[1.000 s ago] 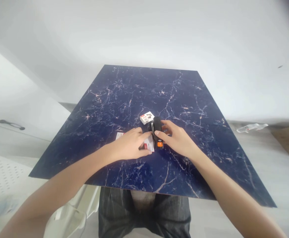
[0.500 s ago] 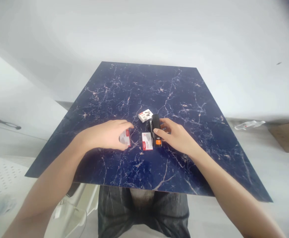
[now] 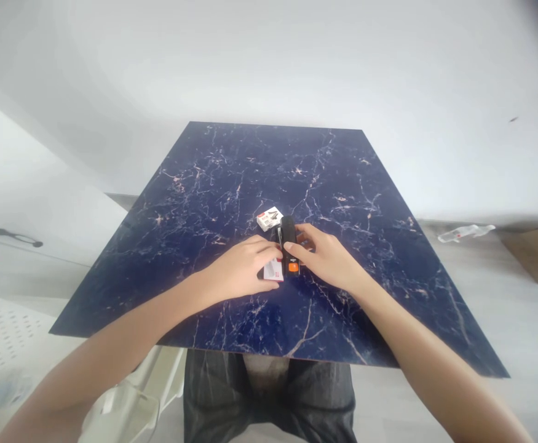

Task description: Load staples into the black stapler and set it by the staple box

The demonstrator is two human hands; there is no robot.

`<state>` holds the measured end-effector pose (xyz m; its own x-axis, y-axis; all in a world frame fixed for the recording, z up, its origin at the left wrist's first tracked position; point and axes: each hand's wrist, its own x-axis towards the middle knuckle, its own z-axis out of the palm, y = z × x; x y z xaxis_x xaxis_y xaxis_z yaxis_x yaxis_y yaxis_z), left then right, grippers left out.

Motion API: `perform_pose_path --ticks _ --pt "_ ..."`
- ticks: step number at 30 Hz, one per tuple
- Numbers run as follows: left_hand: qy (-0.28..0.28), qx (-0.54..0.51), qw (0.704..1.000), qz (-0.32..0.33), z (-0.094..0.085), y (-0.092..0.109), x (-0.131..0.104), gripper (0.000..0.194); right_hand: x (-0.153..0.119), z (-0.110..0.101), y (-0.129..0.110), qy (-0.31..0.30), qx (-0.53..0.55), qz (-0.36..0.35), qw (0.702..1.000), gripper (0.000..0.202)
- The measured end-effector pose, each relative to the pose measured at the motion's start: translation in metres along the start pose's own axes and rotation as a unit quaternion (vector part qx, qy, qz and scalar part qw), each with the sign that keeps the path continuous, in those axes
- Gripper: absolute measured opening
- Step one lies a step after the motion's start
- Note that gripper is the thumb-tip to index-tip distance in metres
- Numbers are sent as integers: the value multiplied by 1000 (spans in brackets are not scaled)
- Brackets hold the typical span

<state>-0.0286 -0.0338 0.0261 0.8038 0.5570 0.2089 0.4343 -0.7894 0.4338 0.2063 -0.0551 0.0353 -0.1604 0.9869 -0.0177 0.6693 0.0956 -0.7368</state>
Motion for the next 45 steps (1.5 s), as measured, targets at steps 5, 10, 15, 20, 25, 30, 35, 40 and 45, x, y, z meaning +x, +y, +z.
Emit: perform_pose_path --ticks 5,10,15,20,25,30,35,40,45 --pt "48 15 998 -25 15 5 2 35 0 -2 -3 7 -3 4 1000 36" --pt "57 24 998 -24 18 -1 3 38 0 -3 -1 23 -3 13 1000 36" --pt "43 4 999 -10 13 -10 6 25 3 3 4 15 39 23 999 34" --pt "33 -1 999 9 3 -15 5 27 5 7 10 -10 85 43 995 37" --pt "133 -11 990 -46 -4 -31 7 21 3 6 7 -15 79 39 996 38" --pt "100 28 991 -81 5 -50 11 44 3 6 4 -18 77 39 996 37" --pt "91 26 992 -82 4 -42 11 40 3 5 3 -21 63 36 997 35" --pt "77 9 995 -62 -3 -35 7 45 2 5 3 -30 67 35 997 34" --pt "-6 -3 999 -45 -4 -43 -1 98 2 5 3 -37 79 38 995 34"
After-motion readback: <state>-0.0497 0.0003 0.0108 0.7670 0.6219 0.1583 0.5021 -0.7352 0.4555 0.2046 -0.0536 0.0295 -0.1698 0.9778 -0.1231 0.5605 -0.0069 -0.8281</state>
